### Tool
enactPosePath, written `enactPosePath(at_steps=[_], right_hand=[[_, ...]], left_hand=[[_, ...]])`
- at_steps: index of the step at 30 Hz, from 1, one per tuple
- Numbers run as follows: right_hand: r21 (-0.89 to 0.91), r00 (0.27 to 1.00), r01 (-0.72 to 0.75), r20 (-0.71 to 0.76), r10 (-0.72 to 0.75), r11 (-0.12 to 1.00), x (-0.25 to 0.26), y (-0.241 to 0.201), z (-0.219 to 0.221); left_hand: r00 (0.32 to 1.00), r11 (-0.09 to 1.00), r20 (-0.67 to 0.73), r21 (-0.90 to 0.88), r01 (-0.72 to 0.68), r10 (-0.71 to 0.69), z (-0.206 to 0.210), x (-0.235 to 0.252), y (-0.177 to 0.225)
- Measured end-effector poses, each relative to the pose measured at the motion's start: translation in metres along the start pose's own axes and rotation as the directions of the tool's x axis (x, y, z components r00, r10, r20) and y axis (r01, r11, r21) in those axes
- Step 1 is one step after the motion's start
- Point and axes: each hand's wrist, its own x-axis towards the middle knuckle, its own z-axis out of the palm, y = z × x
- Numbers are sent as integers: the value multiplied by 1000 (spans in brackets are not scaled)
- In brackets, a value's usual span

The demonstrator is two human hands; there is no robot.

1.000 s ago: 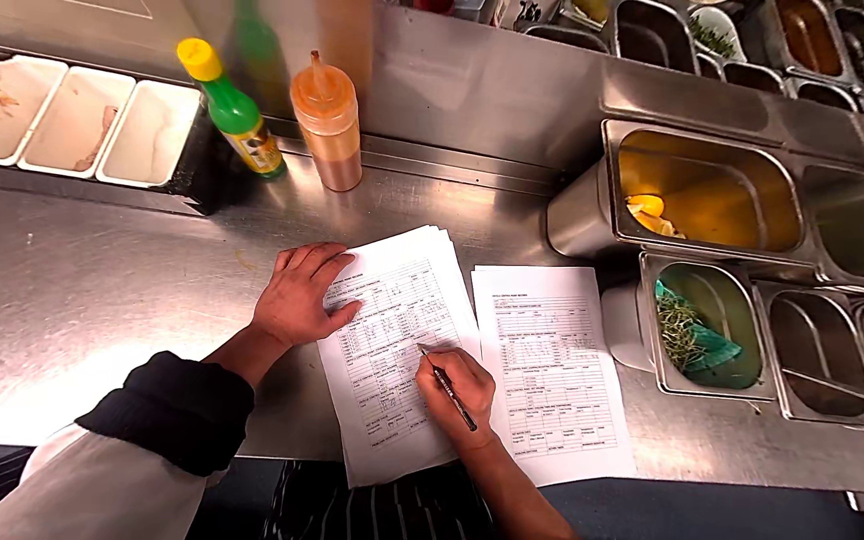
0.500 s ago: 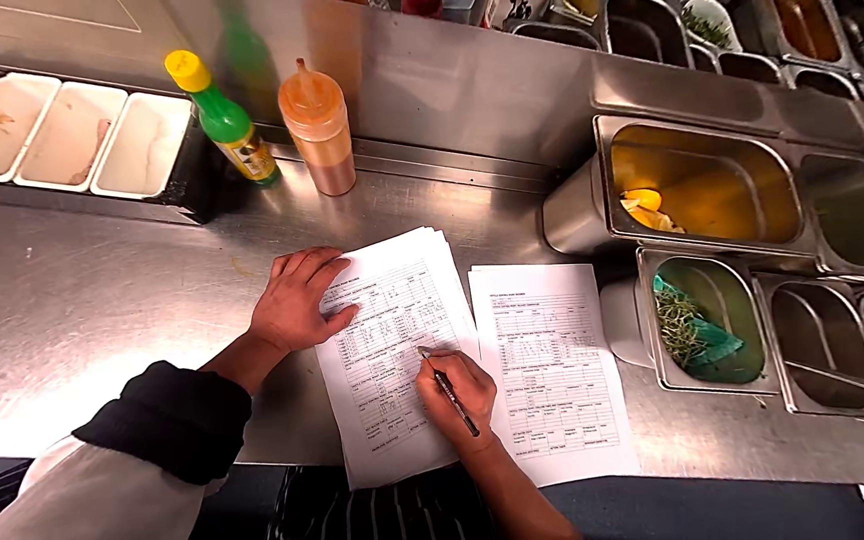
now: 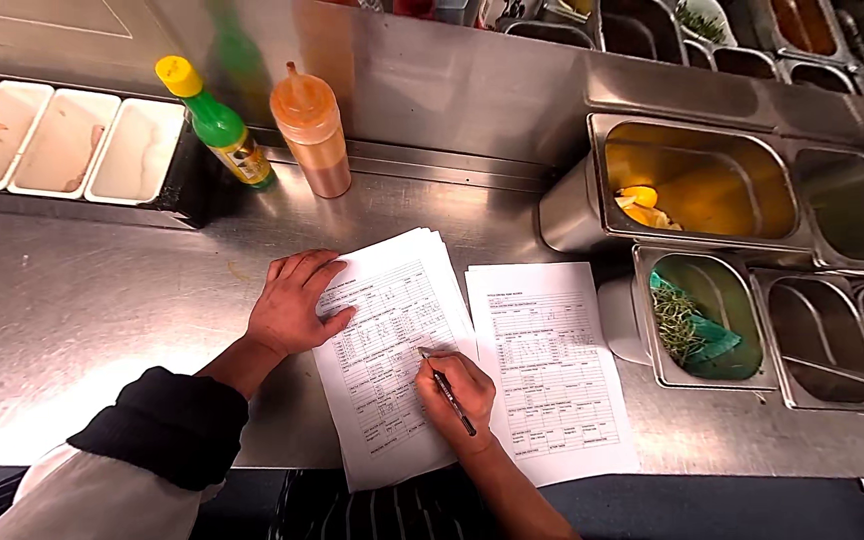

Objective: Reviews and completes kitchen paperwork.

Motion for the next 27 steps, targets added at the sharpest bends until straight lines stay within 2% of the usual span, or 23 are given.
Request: enactPosePath(at_steps=[20, 27], right_hand=[[32, 999, -40, -30, 41, 999, -1, 1, 0], [13, 999, -47, 8, 47, 999, -1, 1, -2]], left_hand=[[1000, 1000, 11, 1, 7, -7, 1, 0, 0], [1000, 1000, 7, -3, -1, 1, 0, 0, 0]])
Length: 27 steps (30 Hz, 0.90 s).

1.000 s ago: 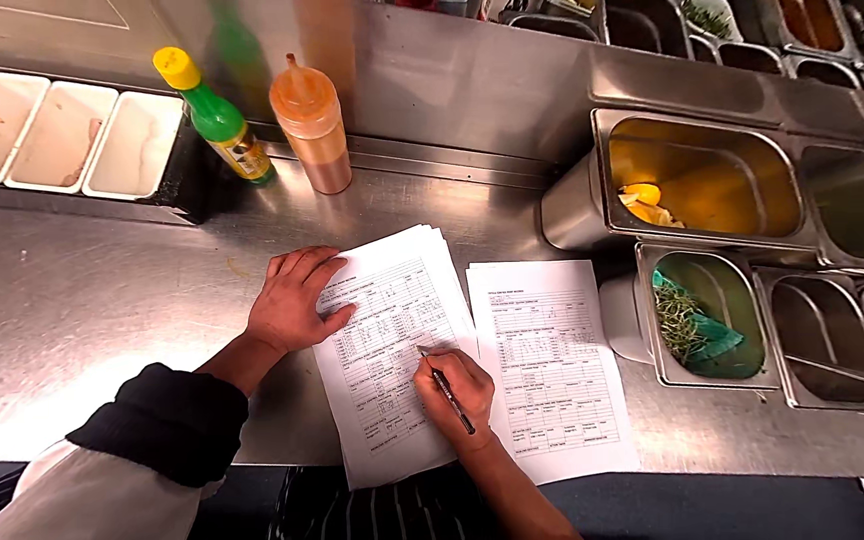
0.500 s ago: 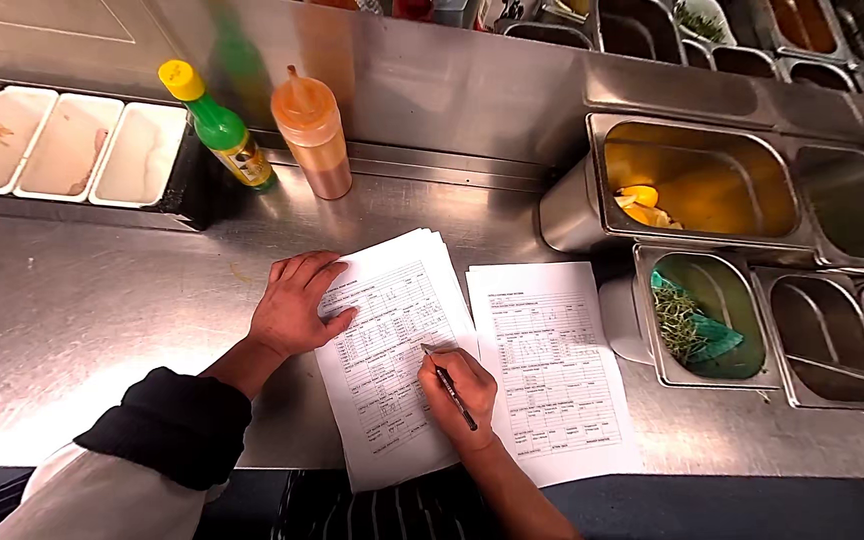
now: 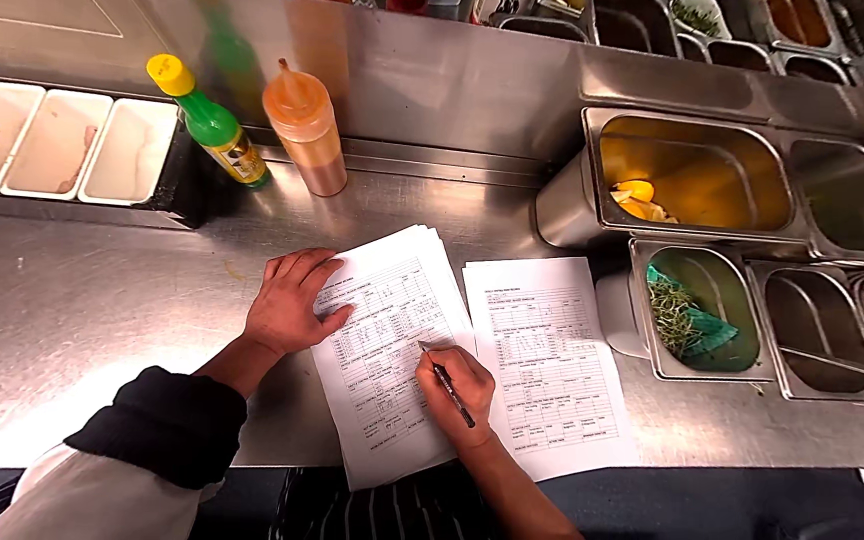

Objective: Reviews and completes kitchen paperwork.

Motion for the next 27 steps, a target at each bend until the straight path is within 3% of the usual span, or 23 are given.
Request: enactPosePath(at_steps=[5, 14, 27], right_hand=[[3, 998, 8, -55, -8, 1000, 0, 0, 0], [21, 996, 77, 54, -78, 997, -1, 2, -2], [29, 998, 58, 25, -59, 998, -2, 2, -2]], left_hand=[[1000, 1000, 10, 5, 9, -9, 0, 0, 0], [1000, 1000, -11, -5, 7, -7, 1, -1, -2], [1000, 1000, 0, -3, 3, -3, 0, -1, 0]])
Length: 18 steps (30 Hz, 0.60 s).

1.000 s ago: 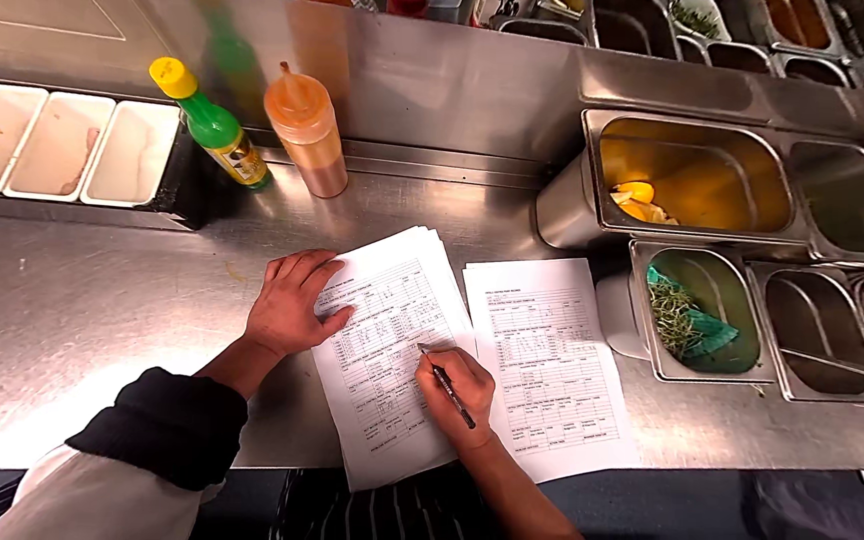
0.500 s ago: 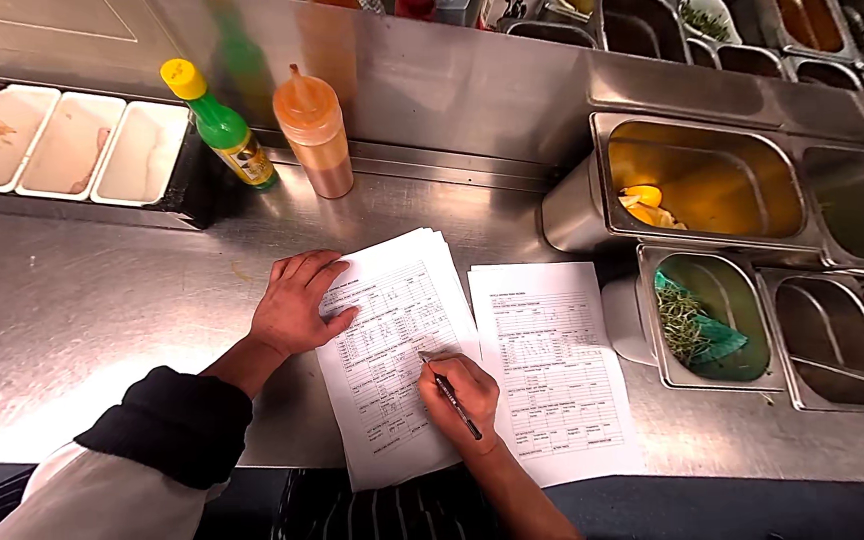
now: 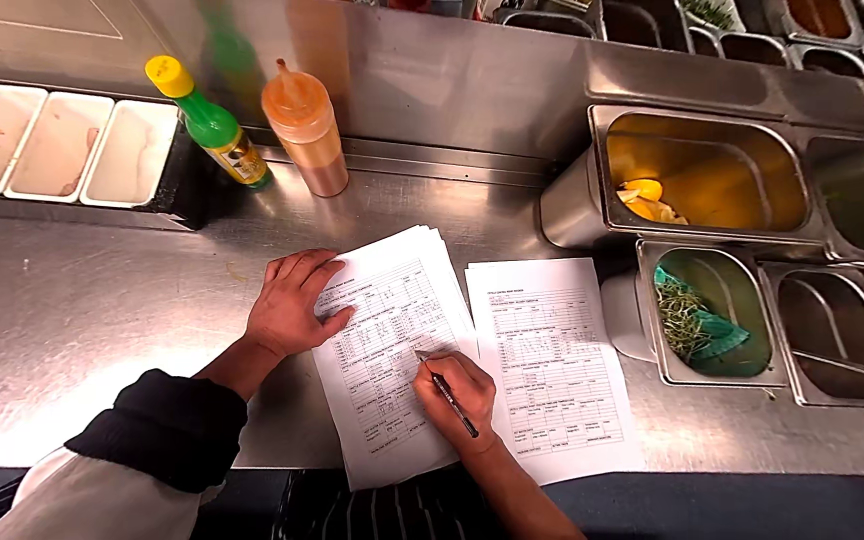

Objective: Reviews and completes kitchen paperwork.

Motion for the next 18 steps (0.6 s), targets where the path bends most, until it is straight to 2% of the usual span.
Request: enactPosePath(at_steps=[18], right_hand=[[-9, 997, -50, -57, 50, 999, 1, -1, -1]], left_hand=[[1000, 1000, -2, 1, -4, 4, 0, 1, -1]])
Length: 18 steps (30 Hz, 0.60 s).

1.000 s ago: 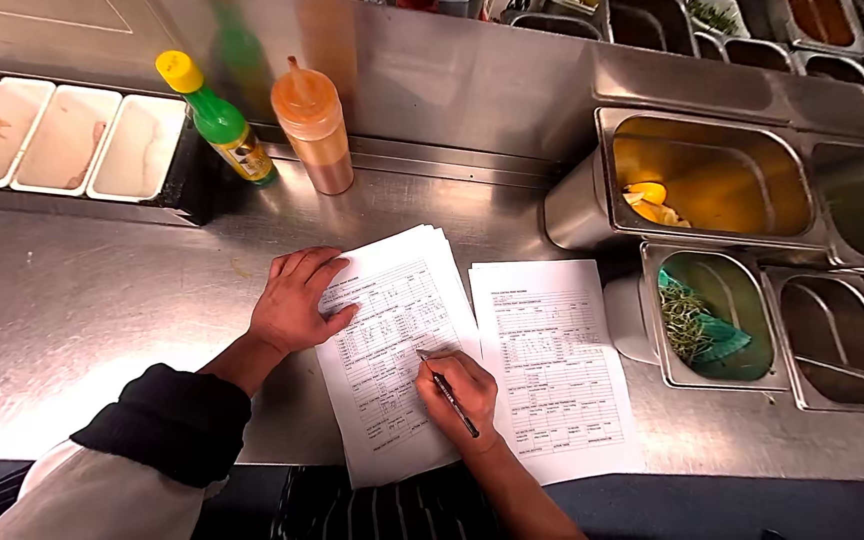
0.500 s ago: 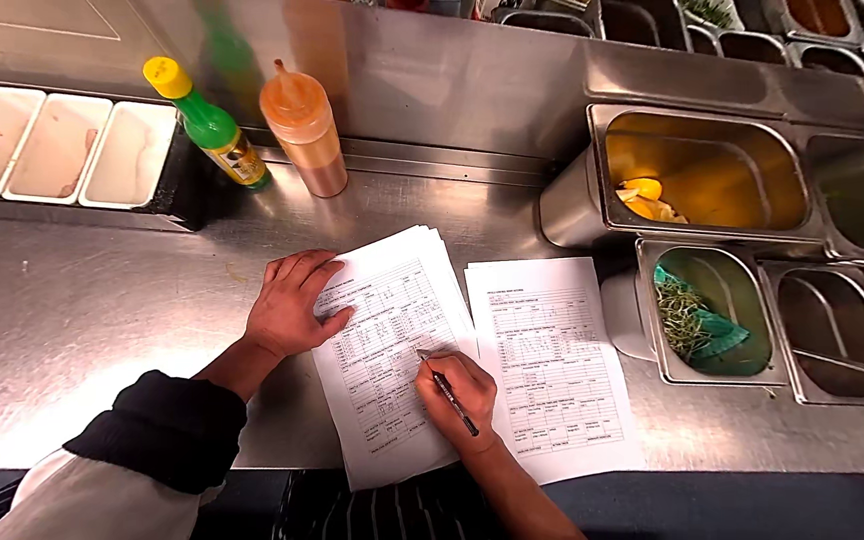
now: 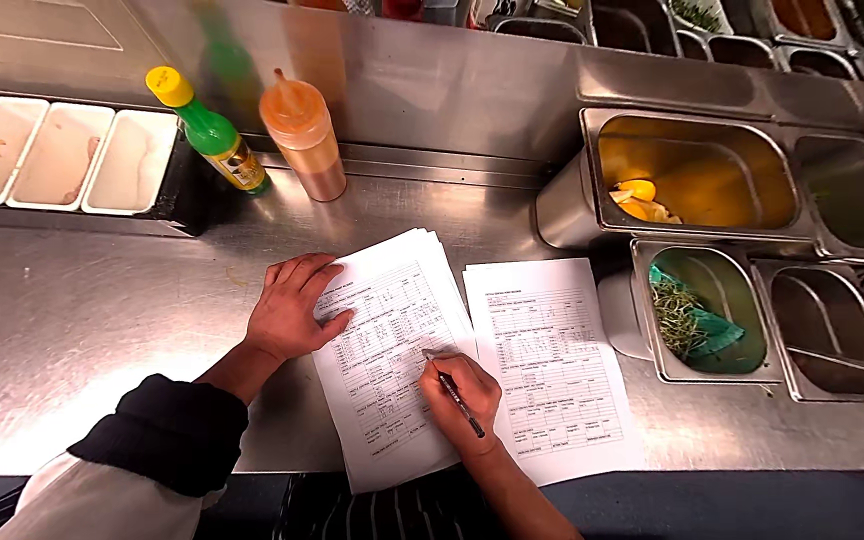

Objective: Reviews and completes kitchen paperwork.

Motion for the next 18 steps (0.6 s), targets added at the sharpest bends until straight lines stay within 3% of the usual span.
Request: enactPosePath(at_steps=[18], right_hand=[[-2, 1000, -29, -1, 29, 1000, 1, 0, 2]], left_hand=[[1000, 1000, -8, 0, -7, 7, 1, -1, -1]])
